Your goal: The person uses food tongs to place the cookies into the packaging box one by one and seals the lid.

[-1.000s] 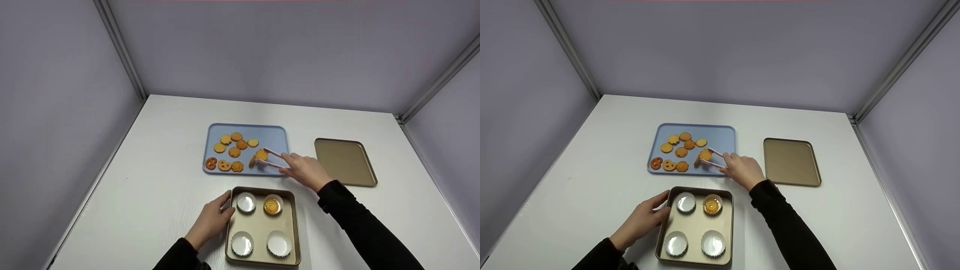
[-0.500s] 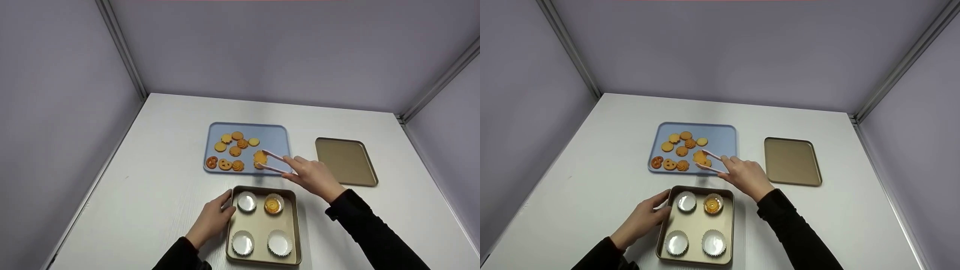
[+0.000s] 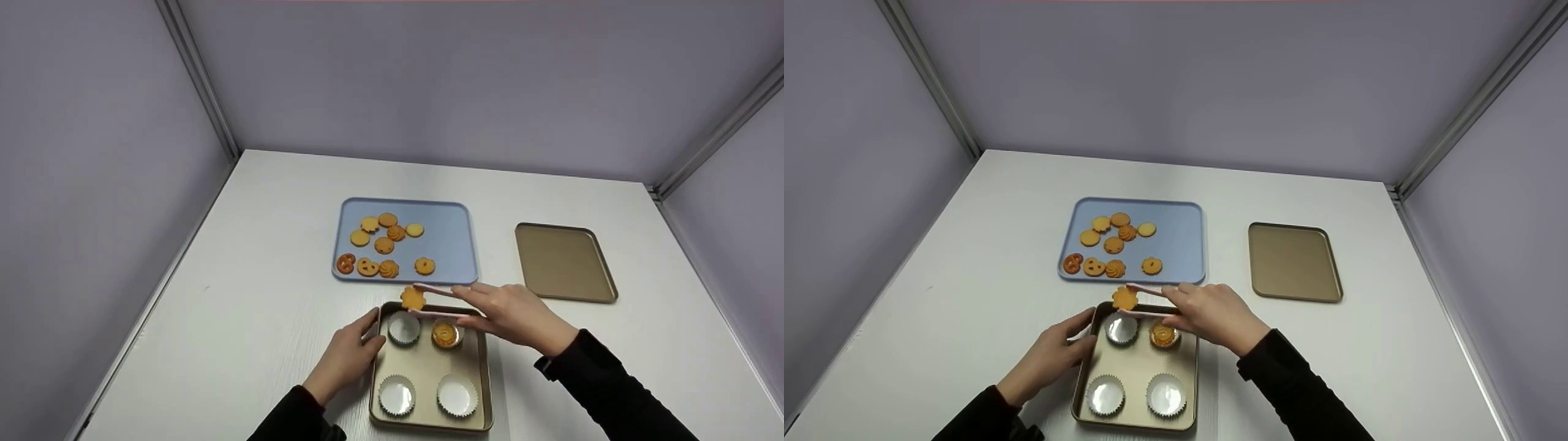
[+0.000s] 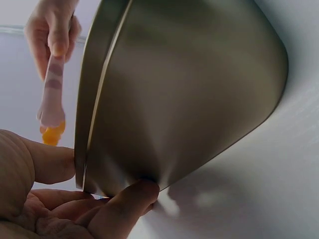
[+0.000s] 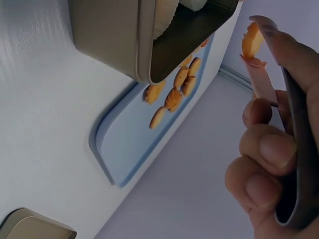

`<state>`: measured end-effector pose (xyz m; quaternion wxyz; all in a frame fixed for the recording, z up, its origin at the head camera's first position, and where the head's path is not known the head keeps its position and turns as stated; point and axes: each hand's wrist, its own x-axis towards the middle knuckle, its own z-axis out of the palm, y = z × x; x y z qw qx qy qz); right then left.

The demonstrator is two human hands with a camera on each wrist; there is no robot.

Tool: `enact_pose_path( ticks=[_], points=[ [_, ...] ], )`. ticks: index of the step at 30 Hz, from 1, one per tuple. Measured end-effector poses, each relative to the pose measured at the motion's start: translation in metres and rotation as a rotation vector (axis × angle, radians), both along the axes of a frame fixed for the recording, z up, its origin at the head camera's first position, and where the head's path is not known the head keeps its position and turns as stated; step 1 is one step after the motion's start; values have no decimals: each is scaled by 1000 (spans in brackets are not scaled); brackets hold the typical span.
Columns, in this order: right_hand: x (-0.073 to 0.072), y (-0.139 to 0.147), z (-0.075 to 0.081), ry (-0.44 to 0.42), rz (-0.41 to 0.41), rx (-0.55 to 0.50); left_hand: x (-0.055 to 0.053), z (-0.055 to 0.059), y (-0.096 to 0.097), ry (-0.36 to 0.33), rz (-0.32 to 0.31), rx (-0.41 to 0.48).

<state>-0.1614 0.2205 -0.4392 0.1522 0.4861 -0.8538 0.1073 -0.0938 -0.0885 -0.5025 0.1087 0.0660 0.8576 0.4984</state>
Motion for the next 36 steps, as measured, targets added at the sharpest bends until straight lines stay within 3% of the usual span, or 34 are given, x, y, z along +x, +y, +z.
enact_pose_path(
  ticks=[11, 23, 36],
  points=[
    [11, -10, -4, -97, 14, 133, 0, 2, 0, -9, -1, -7],
    [10, -29, -17, -137, -22, 204, 1, 1, 1, 19, 7, -8],
    [11, -29, -14, -162, -42, 231, 1, 1, 1, 21, 12, -21]
  ],
)
